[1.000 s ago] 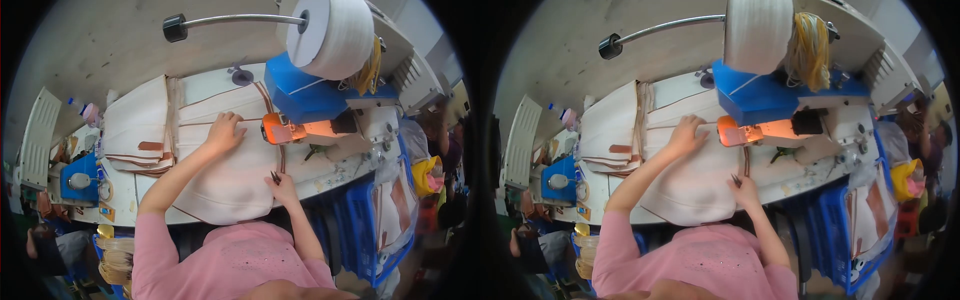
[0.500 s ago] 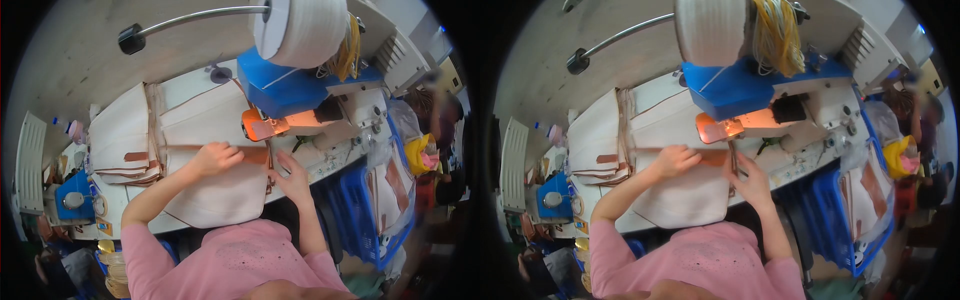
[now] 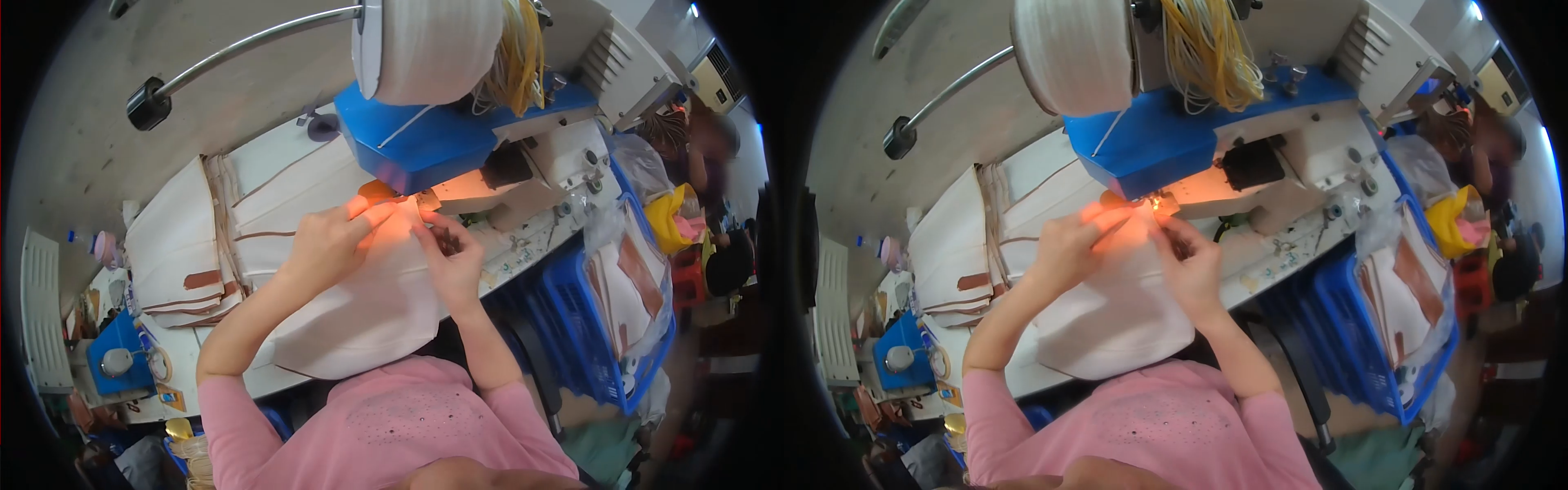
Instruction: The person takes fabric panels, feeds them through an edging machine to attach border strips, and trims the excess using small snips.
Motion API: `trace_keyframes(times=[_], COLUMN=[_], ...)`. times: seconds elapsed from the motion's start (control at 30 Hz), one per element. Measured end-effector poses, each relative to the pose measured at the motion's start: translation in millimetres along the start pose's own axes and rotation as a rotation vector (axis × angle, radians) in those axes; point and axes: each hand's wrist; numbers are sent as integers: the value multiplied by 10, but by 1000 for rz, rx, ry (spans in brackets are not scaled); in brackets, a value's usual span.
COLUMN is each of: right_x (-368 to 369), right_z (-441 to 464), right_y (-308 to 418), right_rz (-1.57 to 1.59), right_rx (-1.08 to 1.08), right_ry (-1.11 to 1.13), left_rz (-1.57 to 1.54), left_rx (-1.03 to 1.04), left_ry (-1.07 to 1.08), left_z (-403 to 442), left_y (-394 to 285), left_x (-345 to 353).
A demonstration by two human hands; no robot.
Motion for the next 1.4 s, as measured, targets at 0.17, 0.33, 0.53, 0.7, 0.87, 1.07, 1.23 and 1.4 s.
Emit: trace_keyframes(times=[0.17, 0.33, 0.53, 0.7, 0.87, 1.07, 1.23, 1.4], right_x=[-82, -117, -134, -110, -96, -89, -102, -114], right_z=[78, 134, 194, 200, 203, 205, 207, 200], right_y=[49, 156, 290, 231, 217, 213, 197, 206], right_rz=[-149, -392, -575, -502, -494, -434, -403, -324], right_rx=[-10, -81, -221, -162, -98, -73, -80, -38], right_ry=[87, 148, 198, 160, 152, 139, 132, 142], left_rz=[-70, -118, -142, -171, -137, -102, 33, 42], left_rx=[-86, -157, -218, -187, -151, -126, -53, -18], left_ry=[62, 74, 83, 94, 151, 213, 214, 220], left_z=[81, 100, 137, 196, 217, 229, 243, 303], left_y=[-13, -26, -2, 20, 57, 51, 43, 71], left_x=[-23, -47, -72, -110, -131, -164, -174, -198])
Point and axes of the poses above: each hand's wrist, its own z-axis towards the middle knuckle, its own x-axis out of the palm, y = z × x, and after that the axes turned 12 degrees about -z, right-handed
